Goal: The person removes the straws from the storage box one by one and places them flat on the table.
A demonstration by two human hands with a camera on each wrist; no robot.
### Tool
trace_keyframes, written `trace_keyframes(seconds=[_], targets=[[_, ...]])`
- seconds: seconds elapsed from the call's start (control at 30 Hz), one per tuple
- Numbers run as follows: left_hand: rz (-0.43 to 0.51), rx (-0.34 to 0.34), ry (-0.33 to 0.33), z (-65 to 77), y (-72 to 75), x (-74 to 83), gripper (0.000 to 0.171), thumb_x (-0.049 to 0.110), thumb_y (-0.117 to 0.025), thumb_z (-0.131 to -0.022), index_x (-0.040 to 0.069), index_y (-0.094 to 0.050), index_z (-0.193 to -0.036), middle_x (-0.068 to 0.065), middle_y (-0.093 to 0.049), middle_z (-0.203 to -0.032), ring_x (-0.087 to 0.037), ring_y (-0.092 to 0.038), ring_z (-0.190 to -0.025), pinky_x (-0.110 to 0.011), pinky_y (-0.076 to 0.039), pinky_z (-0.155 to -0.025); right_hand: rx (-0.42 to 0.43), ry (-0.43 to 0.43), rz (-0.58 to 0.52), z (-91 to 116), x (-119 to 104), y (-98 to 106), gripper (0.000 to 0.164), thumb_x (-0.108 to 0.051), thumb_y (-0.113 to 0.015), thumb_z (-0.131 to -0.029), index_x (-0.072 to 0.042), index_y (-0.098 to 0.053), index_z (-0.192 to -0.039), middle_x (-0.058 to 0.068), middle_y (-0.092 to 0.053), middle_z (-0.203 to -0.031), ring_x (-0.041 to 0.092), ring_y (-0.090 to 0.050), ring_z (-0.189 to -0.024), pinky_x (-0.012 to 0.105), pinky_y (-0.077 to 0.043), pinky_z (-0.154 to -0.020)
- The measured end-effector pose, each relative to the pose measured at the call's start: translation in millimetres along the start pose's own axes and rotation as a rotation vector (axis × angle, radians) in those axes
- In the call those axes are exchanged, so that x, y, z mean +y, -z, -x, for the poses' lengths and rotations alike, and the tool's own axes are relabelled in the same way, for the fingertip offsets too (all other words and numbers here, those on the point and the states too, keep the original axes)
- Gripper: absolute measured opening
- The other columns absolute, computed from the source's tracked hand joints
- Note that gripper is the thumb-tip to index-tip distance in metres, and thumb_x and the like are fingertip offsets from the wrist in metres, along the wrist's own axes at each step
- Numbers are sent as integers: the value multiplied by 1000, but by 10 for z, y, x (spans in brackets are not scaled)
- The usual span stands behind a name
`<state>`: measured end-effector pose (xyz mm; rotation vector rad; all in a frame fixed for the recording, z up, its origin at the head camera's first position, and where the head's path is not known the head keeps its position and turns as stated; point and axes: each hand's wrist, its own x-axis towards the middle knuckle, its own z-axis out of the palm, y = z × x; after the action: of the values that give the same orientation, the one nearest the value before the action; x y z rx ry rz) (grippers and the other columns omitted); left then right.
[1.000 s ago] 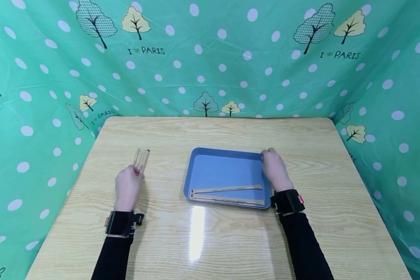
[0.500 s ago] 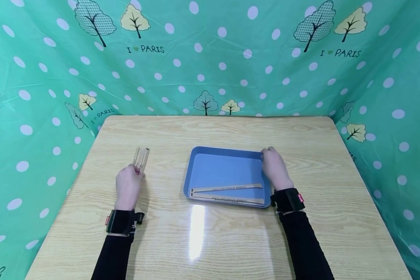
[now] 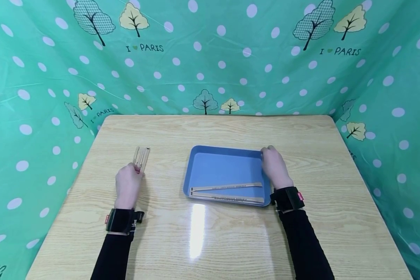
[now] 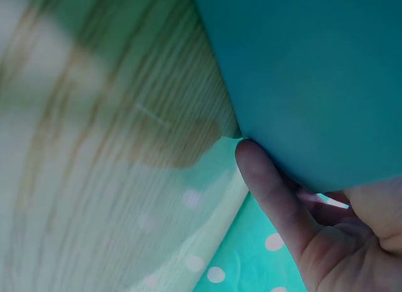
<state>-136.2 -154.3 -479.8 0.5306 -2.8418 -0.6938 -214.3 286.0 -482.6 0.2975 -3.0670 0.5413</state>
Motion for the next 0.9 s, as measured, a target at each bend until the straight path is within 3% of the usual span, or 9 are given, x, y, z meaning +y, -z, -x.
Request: trace_keyframes(seconds=[0.33, 0.6, 0.73, 0.9], targets=[[7, -39, 6, 6, -12, 11, 9, 4, -59, -84, -4, -62, -88, -25, -65, -84, -38, -63, -70, -44, -47, -55, -8, -16, -7, 3, -18, 7, 24, -2, -47, -95, 13, -58, -112, 26, -56, -99, 38, -57, -91, 48, -48, -77], [-7, -21, -11, -10, -2, 56, 9, 6, -64, -84, -3, -61, -83, -23, -63, -81, -37, -63, -70, -43, -47, -56, -13, -19, -2, -4, -16, 13, 25, -2, -46, -96, 13, -57, -112, 27, -56, -100, 39, -57, -93, 48, -48, -78], [-14, 10, -90, -29, 78, 195, 14, 9, -67, -84, -4, -61, -86, -22, -64, -82, -36, -64, -72, -45, -49, -60, -4, -16, -1, -11, -9, 6, 24, -2, -47, -95, 13, -58, -112, 26, -56, -99, 38, -57, -92, 48, -48, -78], [36, 13, -272, -34, 237, 561, 18, 9, -67, -85, -4, -62, -95, -18, -66, -87, -32, -64, -77, -42, -51, -67, 5, -7, 0, -13, -5, 2, 24, -2, -48, -95, 13, -59, -110, 26, -56, -98, 38, -57, -90, 48, -48, -77]])
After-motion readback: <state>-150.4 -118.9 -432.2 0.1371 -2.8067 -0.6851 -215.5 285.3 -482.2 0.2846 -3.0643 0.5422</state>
